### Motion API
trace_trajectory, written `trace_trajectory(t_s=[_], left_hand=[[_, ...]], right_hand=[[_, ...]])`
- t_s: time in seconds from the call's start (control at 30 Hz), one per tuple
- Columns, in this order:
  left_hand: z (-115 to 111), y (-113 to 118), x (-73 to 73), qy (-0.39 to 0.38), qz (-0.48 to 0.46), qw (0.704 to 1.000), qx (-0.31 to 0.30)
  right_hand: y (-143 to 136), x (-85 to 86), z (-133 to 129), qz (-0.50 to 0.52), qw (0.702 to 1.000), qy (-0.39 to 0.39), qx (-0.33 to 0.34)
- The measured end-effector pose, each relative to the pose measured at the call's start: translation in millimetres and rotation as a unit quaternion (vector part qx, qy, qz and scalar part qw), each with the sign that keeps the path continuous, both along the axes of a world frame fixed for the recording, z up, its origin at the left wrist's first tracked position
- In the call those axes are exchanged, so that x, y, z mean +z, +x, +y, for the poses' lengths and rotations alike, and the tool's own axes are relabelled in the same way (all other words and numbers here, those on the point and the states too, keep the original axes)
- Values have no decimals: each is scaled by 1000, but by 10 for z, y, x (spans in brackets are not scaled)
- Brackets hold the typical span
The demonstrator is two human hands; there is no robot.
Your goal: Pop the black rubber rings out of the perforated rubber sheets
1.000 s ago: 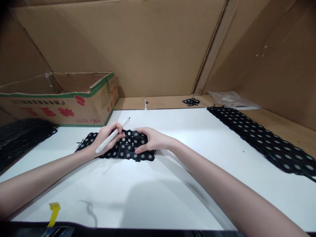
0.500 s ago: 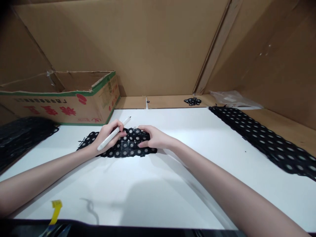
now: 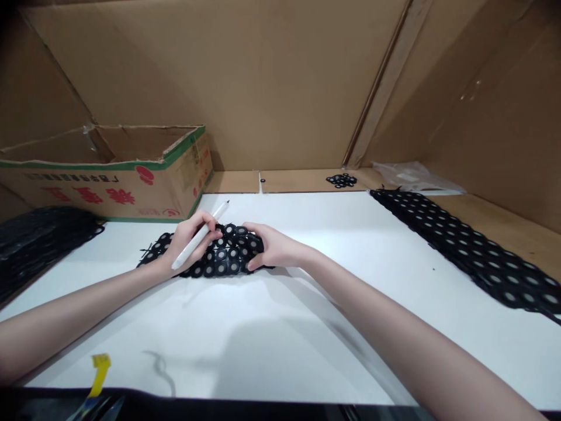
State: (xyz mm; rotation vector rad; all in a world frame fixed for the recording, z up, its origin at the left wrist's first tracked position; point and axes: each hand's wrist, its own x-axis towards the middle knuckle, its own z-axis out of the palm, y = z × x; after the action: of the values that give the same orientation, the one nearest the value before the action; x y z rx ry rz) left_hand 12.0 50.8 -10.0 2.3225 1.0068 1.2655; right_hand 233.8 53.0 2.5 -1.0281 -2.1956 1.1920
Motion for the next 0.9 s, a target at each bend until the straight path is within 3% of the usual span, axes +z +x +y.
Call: trace_trajectory(t_s=[0.23, 0.47, 0.6, 0.7, 0.8, 0.9], left_hand=[[-26, -13, 25, -36, 16, 999, 3], [-44, -30, 240, -147, 64, 982, -96], [-62, 28, 270, -157, 54, 982, -92], [-67, 74, 207, -157, 29, 984, -78], [-57, 99, 147, -131, -16, 989, -65], [-35, 98, 133, -138, -62, 986, -71]], right_hand=[[40, 76, -4, -32, 998, -8, 45], [213, 215, 12, -132, 990, 4, 44], [223, 255, 70, -124, 990, 4, 65], [132, 206, 105, -105, 992, 61, 25], [30, 107, 125, -157, 978, 132, -43], [-25, 45, 133, -201, 966, 151, -67]])
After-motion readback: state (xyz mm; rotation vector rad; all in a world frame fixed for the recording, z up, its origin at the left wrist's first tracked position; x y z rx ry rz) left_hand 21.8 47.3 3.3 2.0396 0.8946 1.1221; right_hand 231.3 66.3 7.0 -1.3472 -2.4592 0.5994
